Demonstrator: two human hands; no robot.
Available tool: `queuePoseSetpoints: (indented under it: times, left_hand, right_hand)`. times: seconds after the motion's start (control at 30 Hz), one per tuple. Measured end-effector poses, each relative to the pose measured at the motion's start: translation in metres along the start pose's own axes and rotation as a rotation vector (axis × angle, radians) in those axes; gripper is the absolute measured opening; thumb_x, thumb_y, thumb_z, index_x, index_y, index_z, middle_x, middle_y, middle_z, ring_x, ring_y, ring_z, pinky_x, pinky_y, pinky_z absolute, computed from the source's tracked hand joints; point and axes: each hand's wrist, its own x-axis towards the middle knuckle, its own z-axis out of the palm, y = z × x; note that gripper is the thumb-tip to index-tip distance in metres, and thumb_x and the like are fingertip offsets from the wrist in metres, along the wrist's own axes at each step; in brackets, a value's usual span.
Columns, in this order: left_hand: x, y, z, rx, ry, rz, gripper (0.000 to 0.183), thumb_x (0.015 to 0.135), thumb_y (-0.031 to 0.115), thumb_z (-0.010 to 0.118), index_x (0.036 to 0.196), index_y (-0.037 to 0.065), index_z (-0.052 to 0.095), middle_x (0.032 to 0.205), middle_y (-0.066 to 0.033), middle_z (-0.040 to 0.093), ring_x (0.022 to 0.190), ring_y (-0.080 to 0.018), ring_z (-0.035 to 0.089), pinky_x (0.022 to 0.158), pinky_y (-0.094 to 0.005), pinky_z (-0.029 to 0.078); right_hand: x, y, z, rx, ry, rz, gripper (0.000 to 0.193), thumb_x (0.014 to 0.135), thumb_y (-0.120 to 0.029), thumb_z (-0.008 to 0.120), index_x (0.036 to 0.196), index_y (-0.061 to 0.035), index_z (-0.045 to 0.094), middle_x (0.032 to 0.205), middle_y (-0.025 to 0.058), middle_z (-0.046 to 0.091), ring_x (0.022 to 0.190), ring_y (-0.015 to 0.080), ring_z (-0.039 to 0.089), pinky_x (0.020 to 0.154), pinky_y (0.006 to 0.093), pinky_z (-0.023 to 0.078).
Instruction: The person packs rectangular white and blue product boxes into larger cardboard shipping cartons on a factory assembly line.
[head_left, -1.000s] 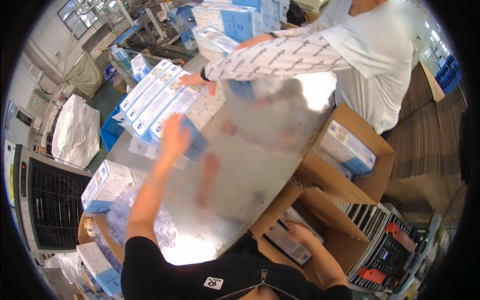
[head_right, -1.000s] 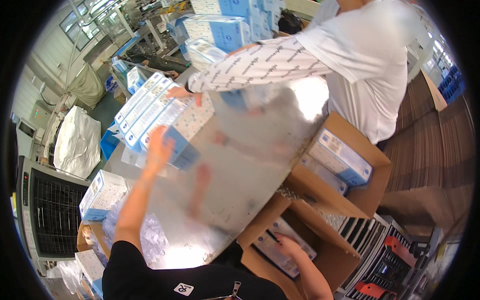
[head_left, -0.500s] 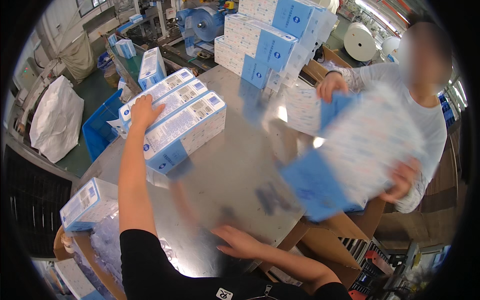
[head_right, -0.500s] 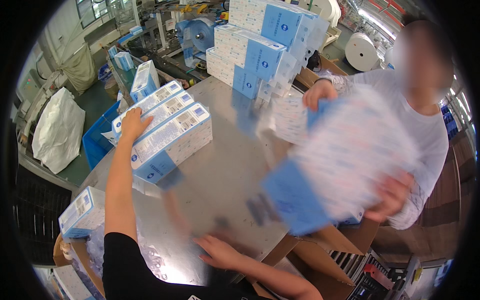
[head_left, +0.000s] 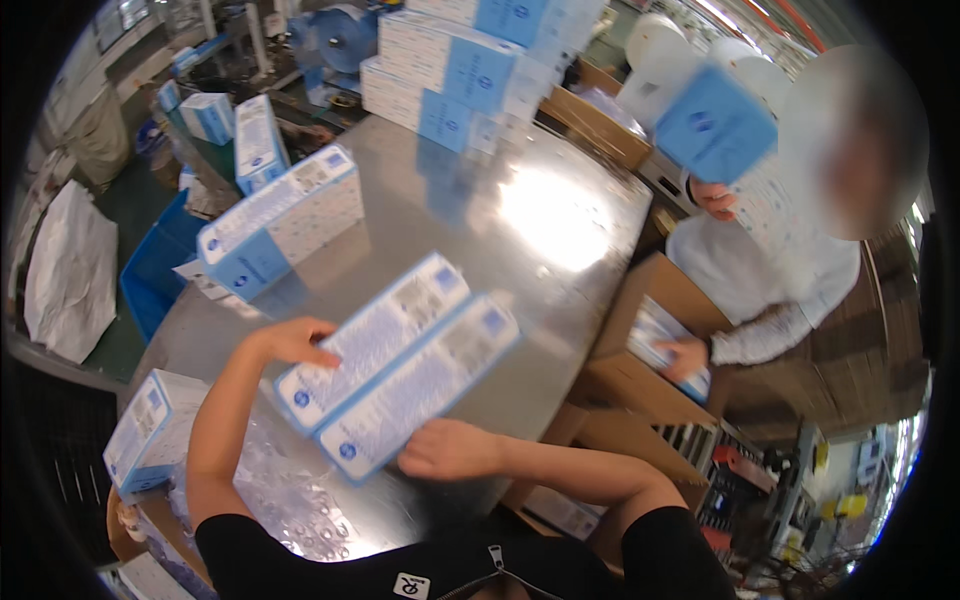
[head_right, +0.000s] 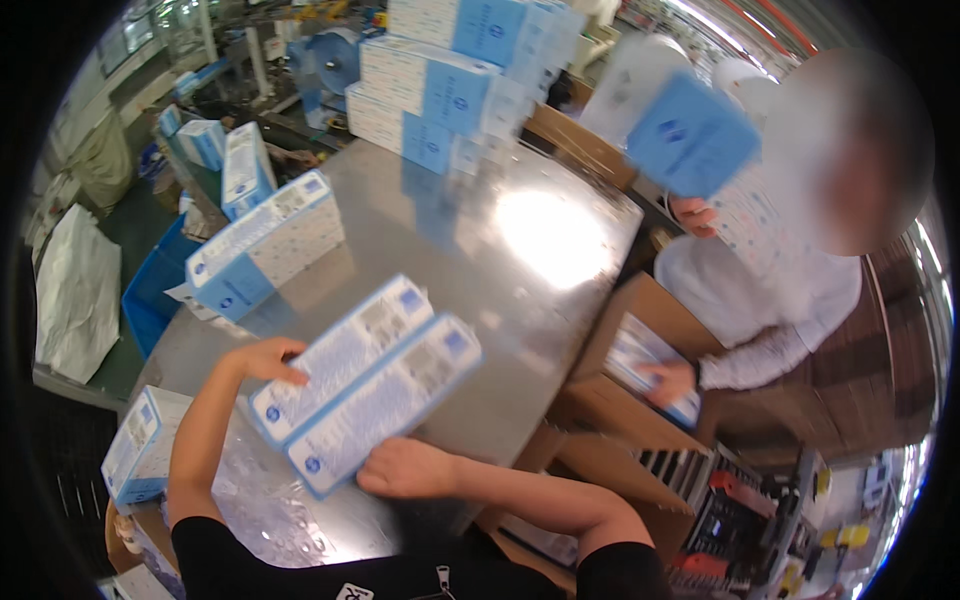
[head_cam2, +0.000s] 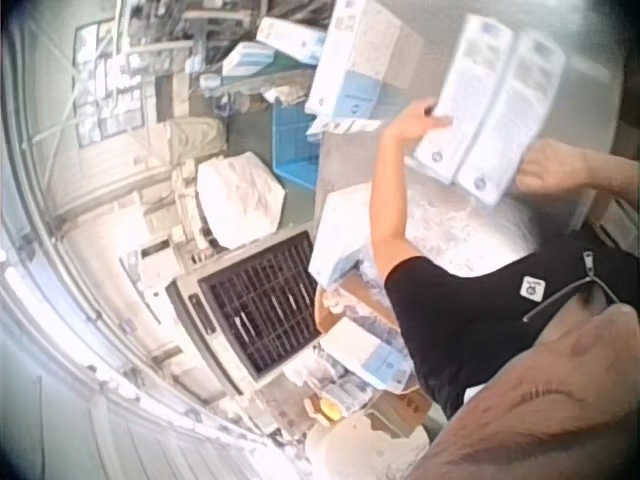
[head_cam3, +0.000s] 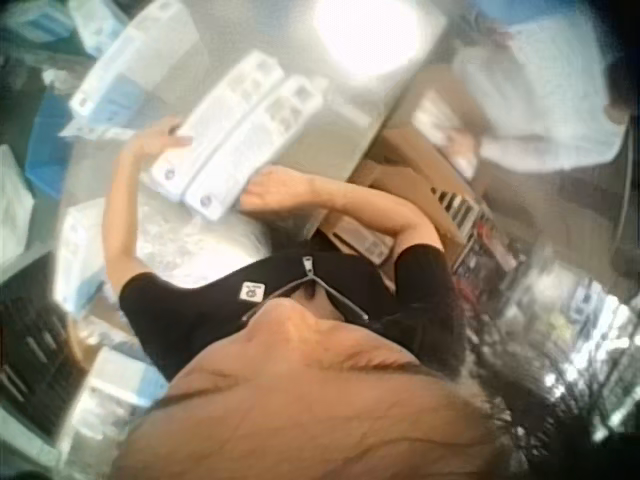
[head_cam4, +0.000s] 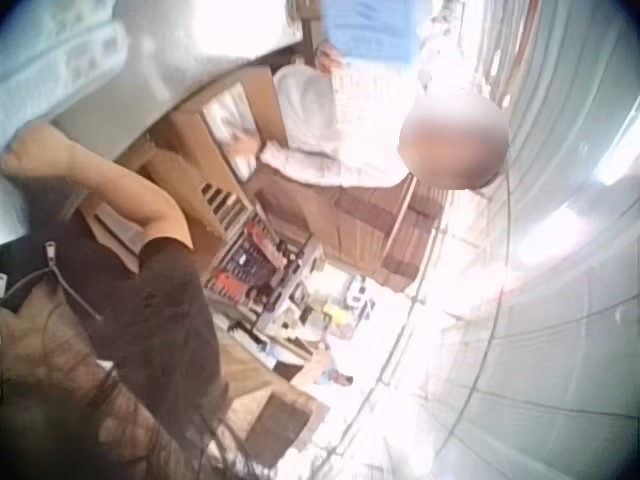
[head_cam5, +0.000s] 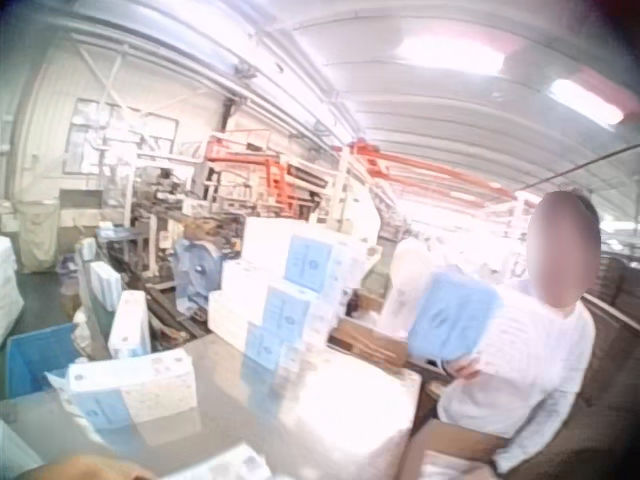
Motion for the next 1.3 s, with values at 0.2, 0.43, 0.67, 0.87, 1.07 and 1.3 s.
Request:
queuePoseSetpoints:
  times: [0.2, 0.43, 0.67, 0.87, 1.07, 1.3]
  left_hand:
    - [0.015, 0.072, 0.076, 0.495, 0.280, 0.188, 0.084, 0.070, 0.025, 0.074, 0.140, 0.007, 0.032, 0.127, -0.0197, 0.050, 0.113, -0.0304, 0.051, 0.096, -0.0377, 0.040]
    - [0.042, 0.134, 0.174, 0.927, 0.580, 0.333, 0.087, 0.062, 0.016, 0.071, 0.140, 0.012, 0.031, 0.120, -0.0180, 0.045, 0.108, -0.0355, 0.046, 0.089, -0.0473, 0.037]
    - [-0.024, 0.112, 0.188, 0.743, 0.959, 0.719, 0.104, 0.059, 0.012, 0.078, 0.142, 0.008, 0.015, 0.128, -0.0214, 0.039, 0.113, -0.0406, 0.041, 0.094, -0.0464, 0.035]
    - [-0.046, 0.112, 0.207, 0.755, 1.009, 0.784, 0.106, 0.060, 0.010, 0.076, 0.145, 0.015, 0.012, 0.129, -0.0215, 0.039, 0.112, -0.0412, 0.042, 0.093, -0.0481, 0.036]
    - [-0.070, 0.106, 0.220, 0.828, 1.026, 0.853, 0.101, 0.059, 0.009, 0.072, 0.144, 0.014, 0.016, 0.130, -0.0252, 0.037, 0.113, -0.0457, 0.041, 0.098, -0.0544, 0.031]
    - [-0.067, 0.091, 0.211, 0.767, 1.056, 0.849, 0.098, 0.062, 0.012, 0.073, 0.143, 0.008, 0.018, 0.133, -0.0251, 0.035, 0.117, -0.0437, 0.038, 0.100, -0.0505, 0.030]
  right_hand:
    - [-0.027, -0.050, -0.048, 0.035, -0.247, 0.436, 0.097, 0.059, -0.025, 0.078, 0.142, -0.0178, 0.027, 0.141, 0.0217, 0.030, 0.133, 0.0357, 0.029, 0.106, 0.0513, 0.023]
    - [-0.081, -0.112, -0.011, -0.379, 0.086, 0.255, 0.059, 0.081, -0.018, 0.051, 0.136, -0.0315, 0.035, 0.113, 0.0119, 0.050, 0.100, 0.0242, 0.050, 0.081, 0.0381, 0.038]
    - [-0.100, -0.107, -0.006, -0.375, 0.247, 0.226, 0.059, 0.077, -0.013, 0.054, 0.133, -0.0270, 0.041, 0.108, 0.0090, 0.052, 0.105, 0.0223, 0.049, 0.085, 0.0371, 0.037]
    - [-0.101, -0.108, -0.008, -0.408, 0.164, 0.223, 0.058, 0.079, -0.012, 0.053, 0.134, -0.0271, 0.041, 0.109, 0.0099, 0.053, 0.105, 0.0236, 0.050, 0.084, 0.0373, 0.037]
    - [-0.100, -0.106, -0.011, -0.406, 0.099, 0.219, 0.060, 0.081, -0.015, 0.051, 0.138, -0.0272, 0.037, 0.111, 0.0116, 0.051, 0.106, 0.0246, 0.048, 0.083, 0.0396, 0.036]
    - [-0.095, -0.106, -0.025, -0.402, 0.045, 0.307, 0.061, 0.080, -0.014, 0.052, 0.137, -0.0301, 0.038, 0.109, 0.0165, 0.052, 0.102, 0.0290, 0.050, 0.079, 0.0403, 0.037]
